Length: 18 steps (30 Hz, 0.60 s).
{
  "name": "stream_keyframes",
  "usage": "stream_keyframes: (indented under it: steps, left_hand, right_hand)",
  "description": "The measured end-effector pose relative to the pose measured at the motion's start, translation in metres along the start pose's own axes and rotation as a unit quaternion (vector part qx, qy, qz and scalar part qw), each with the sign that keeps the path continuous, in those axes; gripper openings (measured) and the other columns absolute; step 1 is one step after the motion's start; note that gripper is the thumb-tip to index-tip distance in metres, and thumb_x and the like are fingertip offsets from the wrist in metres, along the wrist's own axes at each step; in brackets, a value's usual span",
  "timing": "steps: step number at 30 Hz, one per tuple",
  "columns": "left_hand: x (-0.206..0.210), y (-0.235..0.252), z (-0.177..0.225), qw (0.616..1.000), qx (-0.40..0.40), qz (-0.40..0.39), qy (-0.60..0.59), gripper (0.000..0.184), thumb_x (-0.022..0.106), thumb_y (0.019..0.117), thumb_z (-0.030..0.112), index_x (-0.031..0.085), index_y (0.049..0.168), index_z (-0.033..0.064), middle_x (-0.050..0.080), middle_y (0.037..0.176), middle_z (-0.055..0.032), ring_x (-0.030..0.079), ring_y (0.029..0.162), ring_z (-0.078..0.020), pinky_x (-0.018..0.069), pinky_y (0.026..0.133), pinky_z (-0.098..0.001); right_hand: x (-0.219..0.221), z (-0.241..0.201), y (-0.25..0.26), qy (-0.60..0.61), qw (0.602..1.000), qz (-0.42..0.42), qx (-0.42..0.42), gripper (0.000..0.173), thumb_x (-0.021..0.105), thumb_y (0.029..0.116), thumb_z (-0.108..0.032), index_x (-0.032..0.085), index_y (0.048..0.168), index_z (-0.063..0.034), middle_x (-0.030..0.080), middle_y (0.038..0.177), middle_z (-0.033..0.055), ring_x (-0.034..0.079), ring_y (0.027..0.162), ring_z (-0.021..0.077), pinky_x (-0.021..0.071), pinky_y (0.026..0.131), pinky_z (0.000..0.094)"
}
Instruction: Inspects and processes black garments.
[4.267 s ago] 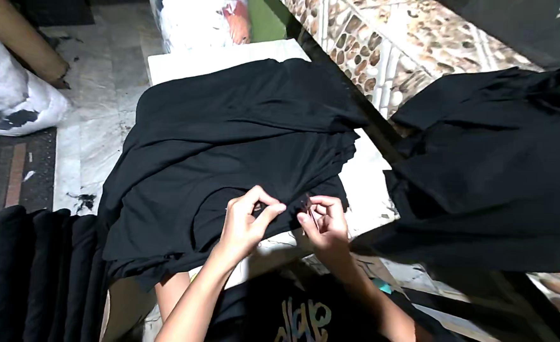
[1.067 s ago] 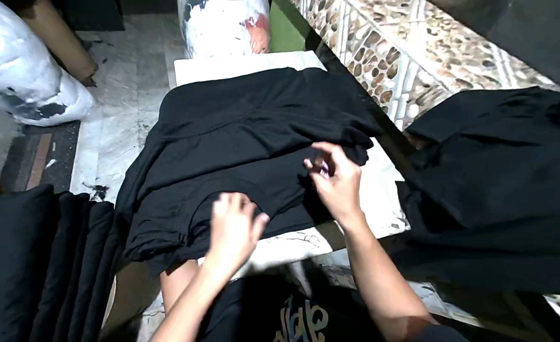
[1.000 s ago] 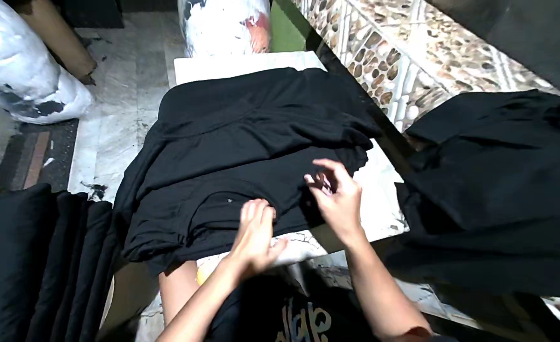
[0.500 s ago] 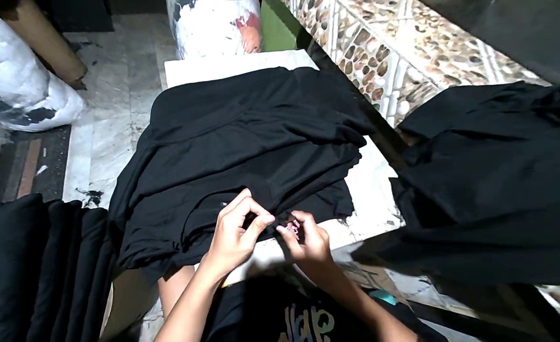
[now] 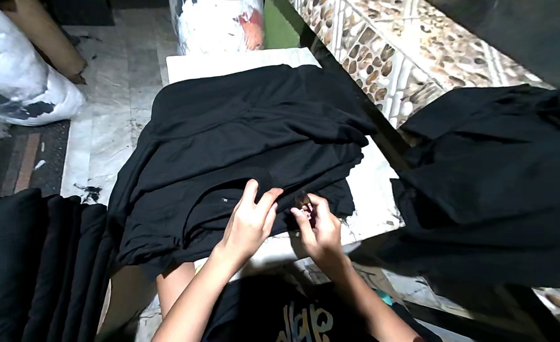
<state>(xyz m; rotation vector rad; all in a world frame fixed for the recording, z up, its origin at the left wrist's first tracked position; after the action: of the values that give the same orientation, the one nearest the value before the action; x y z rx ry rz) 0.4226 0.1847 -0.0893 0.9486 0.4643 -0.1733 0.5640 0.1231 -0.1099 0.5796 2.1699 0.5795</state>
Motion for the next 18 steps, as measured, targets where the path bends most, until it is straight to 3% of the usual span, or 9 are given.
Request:
stream_keyframes:
  steps: [3, 6, 9, 11, 14, 16, 18]
  left_hand:
    - [-0.004, 0.004, -0.003, 0.997, 0.002, 0.043, -0.058, 0.013, 0.066, 0.092, 0.006, 0.072, 0.084, -0.0026, 0.061, 0.08, -0.0119, 0.057, 0.075, -0.0127, 0.0467, 0.073, -0.0155]
    - [-0.009, 0.0, -0.01, 0.975, -0.065, -0.007, -0.212, 0.026, 0.059, 0.1006, 0.019, 0.063, 0.083, 0.0003, 0.06, 0.084, -0.0043, 0.055, 0.086, -0.0013, 0.0443, 0.082, -0.0121]
    - [-0.011, -0.006, -0.008, 0.963, -0.084, -0.06, -0.25, 0.033, 0.06, 0.1009, 0.03, 0.061, 0.082, 0.003, 0.061, 0.089, -0.006, 0.056, 0.094, -0.0007, 0.0414, 0.093, -0.0141]
    - [-0.011, -0.008, -0.006, 0.962, -0.081, -0.077, -0.248, 0.036, 0.061, 0.1005, 0.031, 0.061, 0.081, 0.0012, 0.062, 0.093, -0.0109, 0.057, 0.097, -0.0029, 0.0425, 0.093, -0.0134]
    - [-0.013, -0.012, -0.008, 0.955, -0.087, -0.097, -0.266, 0.035, 0.06, 0.101, 0.028, 0.063, 0.081, -0.0005, 0.063, 0.09, -0.0104, 0.059, 0.097, -0.0057, 0.0448, 0.092, -0.0165]
    - [-0.008, -0.02, 0.005, 0.982, -0.033, -0.103, -0.155, 0.033, 0.06, 0.0981, 0.02, 0.063, 0.072, 0.0006, 0.066, 0.077, -0.0118, 0.065, 0.086, -0.0179, 0.051, 0.084, -0.0264]
    - [0.008, -0.033, 0.027, 0.989, 0.072, -0.121, 0.054, 0.022, 0.061, 0.0909, 0.009, 0.067, 0.071, 0.0024, 0.069, 0.072, -0.0131, 0.072, 0.077, -0.0279, 0.0573, 0.072, -0.0383]
  right_hand:
    - [0.0, -0.001, -0.005, -0.004, 1.0, -0.002, -0.002, 0.032, 0.056, 0.1018, -0.021, 0.061, 0.109, 0.0101, 0.063, 0.078, 0.011, 0.059, 0.068, 0.0065, 0.0496, 0.067, 0.0163]
    - [0.004, -0.005, -0.01, -0.009, 0.999, -0.017, -0.035, 0.032, 0.056, 0.1021, -0.024, 0.062, 0.107, 0.0067, 0.066, 0.081, 0.0118, 0.061, 0.071, 0.0123, 0.0506, 0.07, 0.023]
    - [0.013, -0.018, -0.007, -0.035, 0.995, -0.026, -0.095, 0.03, 0.052, 0.1029, -0.025, 0.066, 0.101, 0.0019, 0.069, 0.083, 0.013, 0.064, 0.075, 0.0189, 0.0483, 0.073, 0.0295]
    - [0.015, -0.023, -0.001, -0.046, 0.993, -0.021, -0.11, 0.031, 0.049, 0.1039, -0.023, 0.067, 0.099, 0.0022, 0.069, 0.08, 0.0131, 0.065, 0.073, 0.0203, 0.0494, 0.069, 0.03]
    - [0.007, -0.021, 0.014, -0.043, 0.996, 0.009, -0.074, 0.029, 0.055, 0.1018, -0.018, 0.07, 0.102, 0.0075, 0.072, 0.081, 0.0159, 0.068, 0.068, 0.0197, 0.0545, 0.065, 0.0298]
    - [0.005, -0.019, 0.024, -0.048, 0.998, -0.013, -0.035, 0.032, 0.06, 0.0991, -0.025, 0.067, 0.102, 0.0055, 0.067, 0.077, 0.0123, 0.062, 0.064, 0.0161, 0.0509, 0.06, 0.0284]
    - [0.014, -0.021, 0.032, -0.077, 0.99, -0.117, 0.025, 0.044, 0.068, 0.0919, -0.041, 0.069, 0.092, 0.0029, 0.065, 0.073, 0.0119, 0.062, 0.062, 0.0219, 0.0491, 0.056, 0.0394]
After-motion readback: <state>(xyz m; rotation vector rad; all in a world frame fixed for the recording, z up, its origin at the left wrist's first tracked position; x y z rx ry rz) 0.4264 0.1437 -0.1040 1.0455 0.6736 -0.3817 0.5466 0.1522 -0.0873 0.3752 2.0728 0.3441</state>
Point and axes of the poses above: each hand's wrist, its own y-axis towards the middle knuckle, its own x-axis out of the palm, z = x × y, the point moved 7 cm from there along y, towards the middle knuckle
